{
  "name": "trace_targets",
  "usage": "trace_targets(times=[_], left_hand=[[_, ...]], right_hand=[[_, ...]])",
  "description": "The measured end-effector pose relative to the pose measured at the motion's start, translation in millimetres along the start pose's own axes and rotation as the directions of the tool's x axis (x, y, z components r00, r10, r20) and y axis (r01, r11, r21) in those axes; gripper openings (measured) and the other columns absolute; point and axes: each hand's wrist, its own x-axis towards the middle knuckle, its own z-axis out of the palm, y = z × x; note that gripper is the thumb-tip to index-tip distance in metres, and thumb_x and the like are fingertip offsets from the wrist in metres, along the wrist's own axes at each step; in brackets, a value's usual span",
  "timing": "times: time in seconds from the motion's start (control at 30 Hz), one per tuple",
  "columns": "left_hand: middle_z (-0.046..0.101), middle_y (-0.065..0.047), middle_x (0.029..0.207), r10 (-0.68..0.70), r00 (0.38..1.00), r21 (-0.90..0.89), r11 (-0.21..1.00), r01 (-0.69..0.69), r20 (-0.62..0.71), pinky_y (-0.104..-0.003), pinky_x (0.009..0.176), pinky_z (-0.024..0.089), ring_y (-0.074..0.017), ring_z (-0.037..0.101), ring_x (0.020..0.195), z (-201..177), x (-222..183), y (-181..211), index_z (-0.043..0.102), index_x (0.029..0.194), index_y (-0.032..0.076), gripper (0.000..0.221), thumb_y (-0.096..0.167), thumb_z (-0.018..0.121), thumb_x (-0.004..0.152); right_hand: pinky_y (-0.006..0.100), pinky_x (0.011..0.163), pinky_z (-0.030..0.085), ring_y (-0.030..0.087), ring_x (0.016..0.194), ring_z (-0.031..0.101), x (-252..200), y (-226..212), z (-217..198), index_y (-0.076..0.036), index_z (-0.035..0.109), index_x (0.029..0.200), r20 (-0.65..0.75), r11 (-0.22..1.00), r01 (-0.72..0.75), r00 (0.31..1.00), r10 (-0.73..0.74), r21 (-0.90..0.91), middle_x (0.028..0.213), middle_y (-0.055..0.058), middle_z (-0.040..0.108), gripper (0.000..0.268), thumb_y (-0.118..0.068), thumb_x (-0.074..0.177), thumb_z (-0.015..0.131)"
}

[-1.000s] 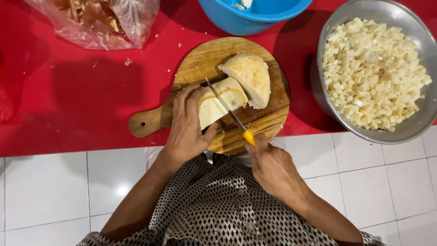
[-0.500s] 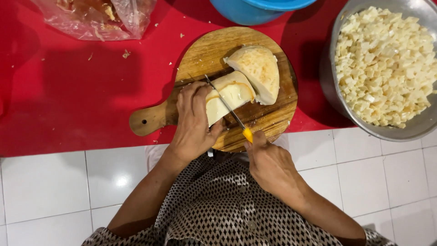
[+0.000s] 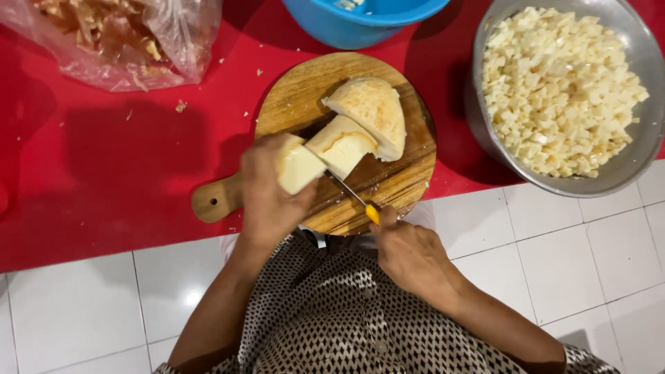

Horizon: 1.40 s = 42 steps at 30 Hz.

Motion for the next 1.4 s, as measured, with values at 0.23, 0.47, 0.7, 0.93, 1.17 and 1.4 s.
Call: trace_targets(times=[0.23,0.47,0.7,0.93,1.17,1.4], left_hand=[[0.058,-0.009,0.115,-0.21,0.977,-0.145,0.968,0.205,-0.021,-0.031,0.09,0.052,-0.0208,0.06,0.105,-24.1,51.1,21.2,0.052,0.121,0.001,0.067,0.023,0.09,0.07],[0.061,-0.01,0.118,0.001,0.99,-0.127,0.992,0.017,0.139,-0.033,0.087,0.053,-0.024,0.062,0.106,18.2,127.8,62.7,0.054,0.122,0.005,0.067,0.017,0.091,0.068],[0.063,-0.022,0.109,-0.016,0.94,0.381,0.916,-0.123,0.342,-0.05,0.066,0.053,-0.0398,0.061,0.096,102.7,260.0,17.3,0.053,0.123,0.002,0.086,0.016,0.101,0.054],[0.064,-0.018,0.112,-0.399,0.749,0.679,0.728,-0.091,0.529,-0.058,0.077,0.052,-0.043,0.063,0.101,121.1,263.2,11.4,0.062,0.112,0.005,0.048,0.021,0.089,0.076],[0.064,-0.011,0.084,0.136,0.929,0.347,0.901,-0.261,0.344,-0.045,0.06,0.046,-0.0318,0.059,0.077,43.0,137.4,79.4,0.057,0.09,0.007,0.013,0.01,0.067,0.082],[0.051,-0.004,0.148,-0.125,0.741,0.289,0.953,-0.096,0.66,-0.046,0.071,0.059,-0.0263,0.068,0.11,0.7,66.0,47.4,0.051,0.146,0.024,0.075,0.016,0.062,0.072]], right_hand=[[0.035,0.035,0.045,0.017,0.038,0.053,-11.5,61.4,21.4,-0.008,0.047,0.126,0.001,0.972,0.066,0.998,-0.068,0.225,0.057,0.001,0.058,0.031,-0.032,0.107,0.042],[0.045,0.053,0.043,0.03,0.049,0.055,-27.4,104.0,34.3,-0.013,0.046,0.111,-0.121,0.943,0.124,0.989,-0.091,0.31,0.056,0.01,0.057,0.026,-0.038,0.105,0.048],[0.043,0.055,0.04,0.028,0.05,0.052,-30.2,132.9,50.9,-0.016,0.048,0.103,-0.125,0.906,0.07,0.992,-0.019,0.418,0.057,0.01,0.054,0.026,-0.042,0.105,0.049],[0.043,0.05,0.041,0.029,0.046,0.054,-26.4,142.5,60.1,-0.016,0.048,0.109,-0.19,0.9,0.128,0.98,-0.051,0.417,0.055,0.011,0.055,0.022,-0.038,0.104,0.052],[0.042,0.055,0.042,0.029,0.05,0.055,-23.3,138.6,48.5,-0.017,0.045,0.11,-0.1,0.873,0.016,0.994,0.037,0.487,0.056,0.011,0.055,0.025,-0.041,0.104,0.047],[0.041,0.042,0.045,0.024,0.041,0.055,-19.4,102.6,26.9,-0.01,0.043,0.116,-0.009,0.924,-0.022,1.0,0.028,0.381,0.056,0.005,0.061,0.024,-0.032,0.107,0.041]])
